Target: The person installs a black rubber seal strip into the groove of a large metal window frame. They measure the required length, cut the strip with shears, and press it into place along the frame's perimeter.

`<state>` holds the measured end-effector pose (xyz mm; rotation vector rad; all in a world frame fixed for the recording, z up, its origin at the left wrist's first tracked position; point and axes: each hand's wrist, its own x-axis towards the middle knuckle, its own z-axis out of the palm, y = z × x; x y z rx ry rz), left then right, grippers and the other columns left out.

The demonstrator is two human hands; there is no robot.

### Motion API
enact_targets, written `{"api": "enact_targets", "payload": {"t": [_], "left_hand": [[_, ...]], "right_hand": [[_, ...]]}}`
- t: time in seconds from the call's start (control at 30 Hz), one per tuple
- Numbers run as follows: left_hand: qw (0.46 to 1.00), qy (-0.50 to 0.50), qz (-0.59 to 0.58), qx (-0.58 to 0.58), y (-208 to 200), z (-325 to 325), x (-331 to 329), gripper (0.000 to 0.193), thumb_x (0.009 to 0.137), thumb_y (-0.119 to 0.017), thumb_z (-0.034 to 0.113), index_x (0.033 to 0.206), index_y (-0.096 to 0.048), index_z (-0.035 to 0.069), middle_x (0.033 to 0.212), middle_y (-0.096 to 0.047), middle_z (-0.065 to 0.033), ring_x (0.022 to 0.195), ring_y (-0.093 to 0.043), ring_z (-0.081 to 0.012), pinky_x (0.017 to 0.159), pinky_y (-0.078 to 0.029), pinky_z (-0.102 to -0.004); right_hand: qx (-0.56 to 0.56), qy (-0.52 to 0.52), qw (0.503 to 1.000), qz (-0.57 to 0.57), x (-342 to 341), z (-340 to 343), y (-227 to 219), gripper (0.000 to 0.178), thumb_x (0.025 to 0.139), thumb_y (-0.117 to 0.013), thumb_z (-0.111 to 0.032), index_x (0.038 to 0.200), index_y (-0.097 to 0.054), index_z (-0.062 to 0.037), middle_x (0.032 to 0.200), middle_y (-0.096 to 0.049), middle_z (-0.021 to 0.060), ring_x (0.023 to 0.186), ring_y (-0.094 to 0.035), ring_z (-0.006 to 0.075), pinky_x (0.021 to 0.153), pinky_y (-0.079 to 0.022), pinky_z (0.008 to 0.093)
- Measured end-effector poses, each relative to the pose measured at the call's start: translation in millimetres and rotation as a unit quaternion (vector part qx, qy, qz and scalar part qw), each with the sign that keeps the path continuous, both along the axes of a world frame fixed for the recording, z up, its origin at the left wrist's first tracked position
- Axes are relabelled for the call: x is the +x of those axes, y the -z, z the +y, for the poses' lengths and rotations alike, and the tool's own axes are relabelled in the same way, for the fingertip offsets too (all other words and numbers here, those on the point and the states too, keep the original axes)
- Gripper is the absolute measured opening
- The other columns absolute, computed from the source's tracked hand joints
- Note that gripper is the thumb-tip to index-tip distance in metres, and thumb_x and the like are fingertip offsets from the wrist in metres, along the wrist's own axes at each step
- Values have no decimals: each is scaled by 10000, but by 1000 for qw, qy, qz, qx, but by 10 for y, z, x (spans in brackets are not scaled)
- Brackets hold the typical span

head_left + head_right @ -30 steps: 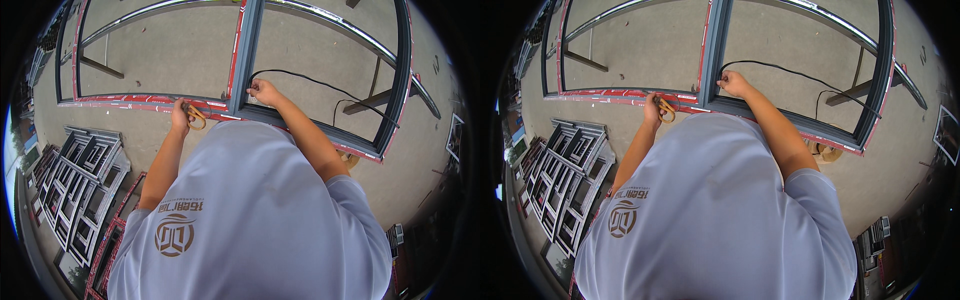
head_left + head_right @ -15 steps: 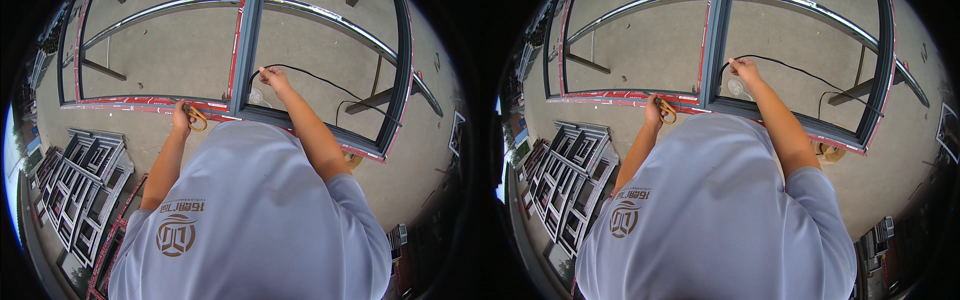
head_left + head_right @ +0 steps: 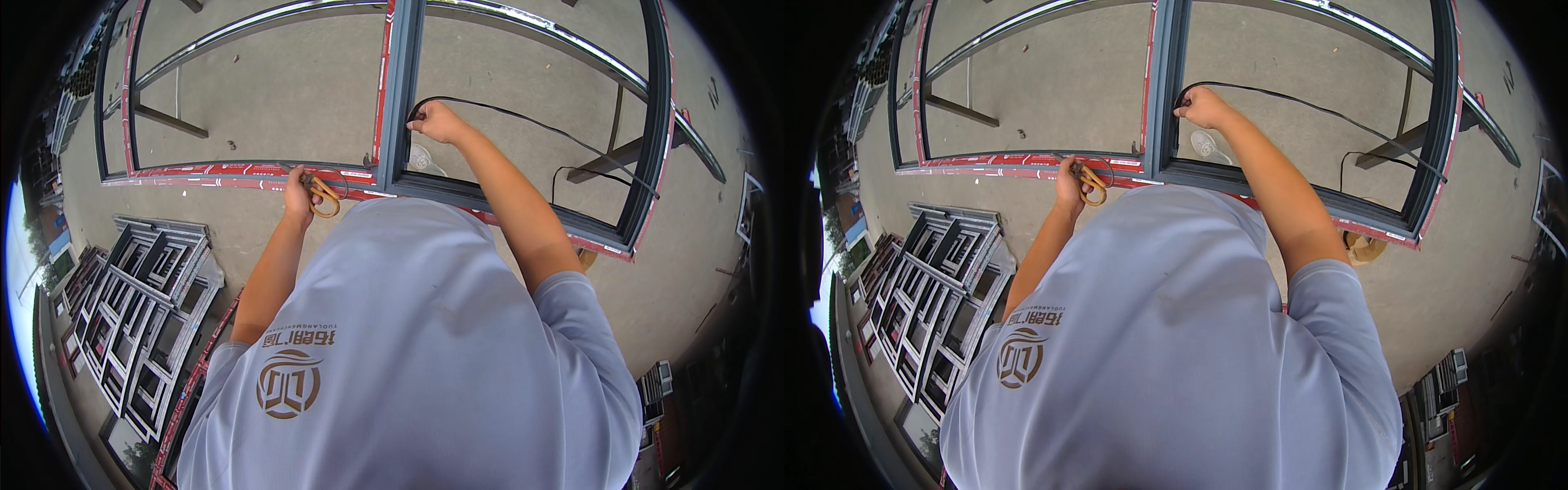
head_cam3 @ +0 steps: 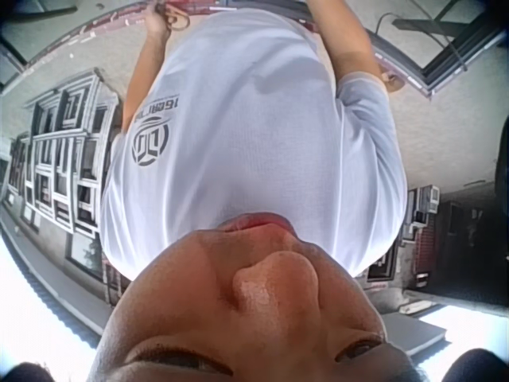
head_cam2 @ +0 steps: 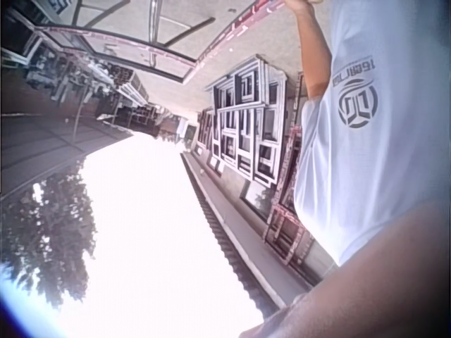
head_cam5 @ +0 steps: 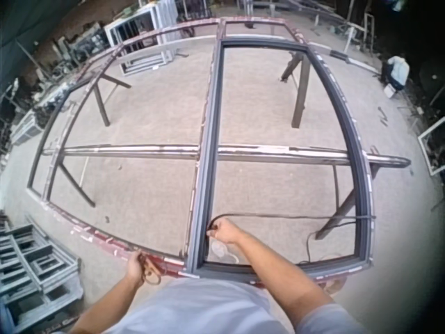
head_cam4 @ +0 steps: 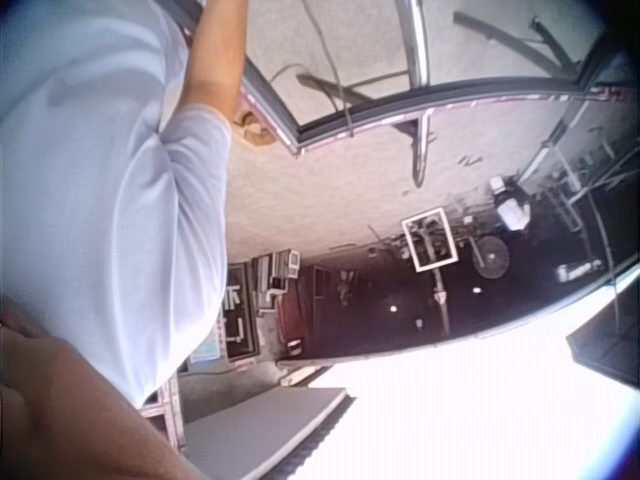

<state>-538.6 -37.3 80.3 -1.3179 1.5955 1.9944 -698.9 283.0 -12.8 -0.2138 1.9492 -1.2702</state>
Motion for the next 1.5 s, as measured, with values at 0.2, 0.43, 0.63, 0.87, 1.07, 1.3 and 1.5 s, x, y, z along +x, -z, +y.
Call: {"api": "enact_targets", "payload": {"t": [0.2, 0.43, 0.63, 0.87, 1.07, 1.3, 1.5], "left_hand": [[1000, -2, 8, -1, -3, 12, 7, 300, 979, -485, 377, 896, -490, 89, 640, -537, -79, 429, -451, -177, 402, -348, -300], [1000, 4, -1, 0, -14, 6, -2, 308, 982, -484, 381, 900, -499, 85, 645, -546, -87, 438, -460, -180, 415, -357, -297], [1000, 14, 11, -9, -14, 7, 15, 313, 988, -484, 387, 922, -498, 82, 647, -554, -93, 439, -468, -181, 418, -368, -299], [1000, -2, -5, -11, -27, 33, -16, 305, 985, -488, 382, 890, -503, 92, 618, -546, -79, 416, -449, -172, 399, -347, -297], [1000, 1, 0, -5, 8, 0, 14, 312, 987, -490, 380, 918, -501, 75, 651, -562, -95, 433, -475, -179, 405, -368, -301], [1000, 8, 7, -2, 6, 11, 11, 328, 991, -477, 383, 888, -513, 74, 633, -563, -98, 426, -473, -180, 403, -368, -303], [1000, 9, 22, -1, -22, 25, 23, 321, 993, -473, 382, 897, -502, 77, 639, -563, -97, 430, -474, -180, 405, -369, -301]], "right_hand": [[51, -23, 996, 74, 214, -33, -74, 238, 820, -754, -196, 905, -737, 26, 829, -726, 177, 767, -692, 259, 740, -533, 381], [84, 2, 995, 52, 296, -51, -154, 267, 797, -764, -242, 871, -733, 13, 845, -716, 193, 817, -699, 331, 760, -539, 421], [144, 154, 950, 228, 540, -175, -225, 295, 785, -777, -227, 955, -710, 4, 846, -713, 132, 804, -687, 292, 738, -538, 407], [57, 69, 994, -58, 298, -100, 53, 220, 822, -751, -220, 842, -730, -2, 807, -728, 150, 770, -707, 279, 719, -539, 378], [32, 36, 998, -28, 311, -87, 105, 249, 897, -729, -194, 853, -682, 47, 760, -712, 117, 668, -663, 175, 636, -525, 325], [49, 92, 994, 26, 488, -100, 80, 256, 929, -692, -222, 892, -662, 29, 799, -714, 115, 711, -665, 178, 661, -519, 344], [35, 38, 999, -11, 571, -91, 136, 258, 943, -677, -227, 879, -665, 23, 777, -699, 102, 698, -648, 180, 667, -512, 342]]}}
